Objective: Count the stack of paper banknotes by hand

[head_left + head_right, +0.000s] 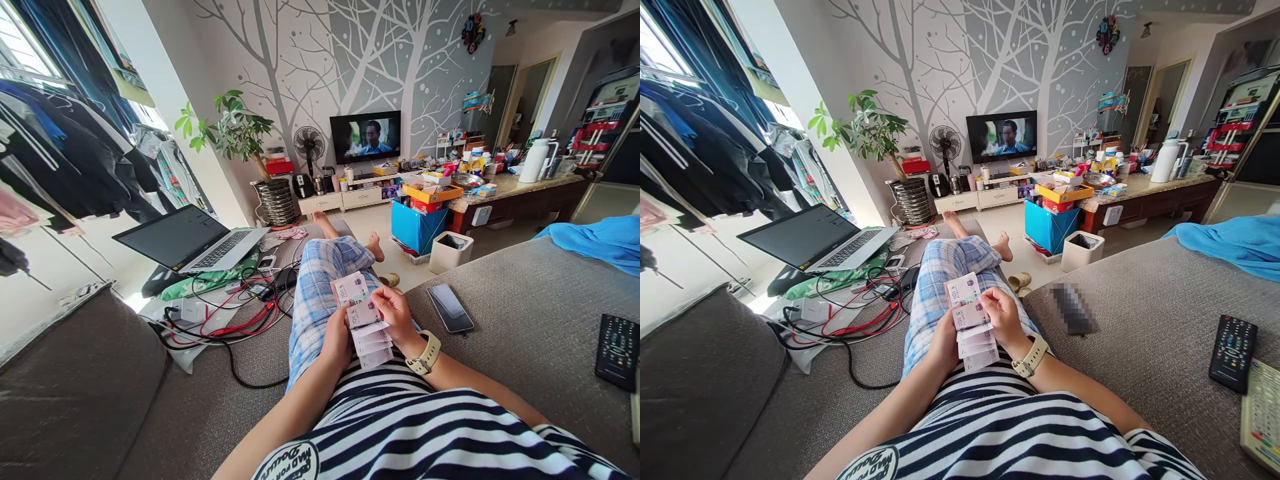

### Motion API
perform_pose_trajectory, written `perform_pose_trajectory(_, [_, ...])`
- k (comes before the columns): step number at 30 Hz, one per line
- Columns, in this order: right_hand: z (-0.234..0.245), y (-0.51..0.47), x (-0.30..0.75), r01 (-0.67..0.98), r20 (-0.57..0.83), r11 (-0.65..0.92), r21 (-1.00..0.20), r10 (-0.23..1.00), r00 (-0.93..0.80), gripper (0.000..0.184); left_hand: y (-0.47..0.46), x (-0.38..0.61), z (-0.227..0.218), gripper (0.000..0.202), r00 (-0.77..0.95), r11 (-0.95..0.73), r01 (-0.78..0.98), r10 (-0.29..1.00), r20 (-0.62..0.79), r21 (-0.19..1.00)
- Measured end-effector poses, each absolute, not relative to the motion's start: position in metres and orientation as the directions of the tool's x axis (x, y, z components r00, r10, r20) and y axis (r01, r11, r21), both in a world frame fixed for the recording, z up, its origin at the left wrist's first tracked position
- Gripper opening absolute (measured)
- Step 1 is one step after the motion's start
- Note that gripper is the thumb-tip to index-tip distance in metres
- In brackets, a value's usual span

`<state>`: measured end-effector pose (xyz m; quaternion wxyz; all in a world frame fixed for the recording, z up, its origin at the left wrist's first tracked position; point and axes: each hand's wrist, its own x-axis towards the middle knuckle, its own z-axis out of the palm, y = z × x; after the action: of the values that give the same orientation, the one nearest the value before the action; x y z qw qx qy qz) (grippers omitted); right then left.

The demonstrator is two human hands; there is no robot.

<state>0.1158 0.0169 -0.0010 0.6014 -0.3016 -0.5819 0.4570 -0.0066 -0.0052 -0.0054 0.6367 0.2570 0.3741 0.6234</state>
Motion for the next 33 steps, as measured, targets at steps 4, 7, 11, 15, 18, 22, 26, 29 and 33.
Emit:
perform_pose_trajectory(4, [-0.003,0.017,0.115,-0.234,0.428,0.394,-0.889,0.896,-0.119,0.028,-0.007,-0.005,-0.001,0.033,-0.082,0.119,-0.615,0.973,-0.214,0.779])
perform_pose_trajectory(7, [-0.005,0.017,0.114,-0.274,0.412,0.360,-0.892,0.897,-0.160,0.028,-0.006,-0.005,-0.003,0.033,-0.082,0.110,-0.623,0.975,-0.204,0.775])
perform_pose_trajectory(11, [-0.008,0.020,0.114,-0.283,0.398,0.348,-0.894,0.906,-0.143,0.031,-0.004,-0.006,-0.008,0.033,-0.042,0.104,-0.636,0.985,-0.168,0.765])
perform_pose_trajectory(15, [-0.011,0.026,0.114,-0.267,0.394,0.368,-0.891,0.918,-0.047,0.032,-0.005,-0.007,-0.010,0.032,-0.077,0.094,-0.615,0.981,-0.178,0.783])
perform_pose_trajectory(18, [-0.016,0.031,0.114,-0.257,0.379,0.367,-0.894,0.925,0.002,0.029,-0.006,-0.008,-0.009,0.030,-0.083,0.091,-0.586,0.982,-0.171,0.805])
perform_pose_trajectory(22, [-0.022,0.035,0.114,-0.228,0.352,0.349,-0.909,0.936,0.031,0.031,-0.005,-0.008,-0.009,0.027,-0.107,0.071,-0.580,0.981,-0.162,0.812])
perform_pose_trajectory(26, [-0.023,0.036,0.114,-0.171,0.378,0.378,-0.910,0.925,0.032,0.031,-0.005,-0.007,-0.010,0.028,-0.113,0.068,-0.582,0.980,-0.164,0.810])
perform_pose_trajectory(29, [-0.022,0.035,0.115,-0.142,0.390,0.389,-0.910,0.921,0.023,0.034,-0.005,-0.007,-0.011,0.024,-0.105,0.074,-0.575,0.981,-0.163,0.815])
perform_pose_trajectory(33, [-0.022,0.034,0.115,-0.136,0.387,0.387,-0.912,0.922,0.028,0.035,-0.005,-0.008,-0.013,0.024,-0.103,0.077,-0.578,0.981,-0.165,0.812])
